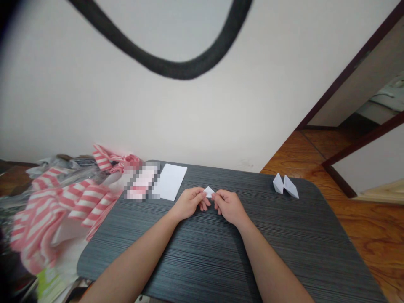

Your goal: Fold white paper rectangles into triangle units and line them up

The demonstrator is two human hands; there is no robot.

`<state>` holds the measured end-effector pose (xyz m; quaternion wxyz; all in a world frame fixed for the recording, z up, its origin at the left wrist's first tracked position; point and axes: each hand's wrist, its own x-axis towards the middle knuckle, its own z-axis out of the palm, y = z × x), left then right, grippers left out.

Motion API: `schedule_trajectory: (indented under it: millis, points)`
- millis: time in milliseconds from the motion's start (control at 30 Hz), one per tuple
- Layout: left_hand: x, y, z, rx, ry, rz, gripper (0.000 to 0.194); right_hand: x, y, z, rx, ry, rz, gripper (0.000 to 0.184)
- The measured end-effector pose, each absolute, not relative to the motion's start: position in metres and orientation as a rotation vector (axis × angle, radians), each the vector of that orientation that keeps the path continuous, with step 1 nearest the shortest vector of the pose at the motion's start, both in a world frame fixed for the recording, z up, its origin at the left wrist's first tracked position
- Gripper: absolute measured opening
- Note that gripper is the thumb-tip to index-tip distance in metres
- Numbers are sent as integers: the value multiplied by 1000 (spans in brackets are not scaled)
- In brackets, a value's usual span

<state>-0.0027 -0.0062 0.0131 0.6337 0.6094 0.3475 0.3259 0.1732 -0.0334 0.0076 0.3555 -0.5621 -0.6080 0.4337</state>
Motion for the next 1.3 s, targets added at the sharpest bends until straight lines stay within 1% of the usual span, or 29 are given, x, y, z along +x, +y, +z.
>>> schedule_trajectory:
  millis: [633,933,1300]
  points:
    - [-1,-4,4,1288,809,767,36,172,-34,12,-1455,-1522,1103,37]
    - [-2,-2,6,1277,802,772,37,175,-32,6,-1463,-1517,1070,37]
    - [-2,-1,2,1220,805,786,37,177,-32,7,-1425,-1479,1113,37]
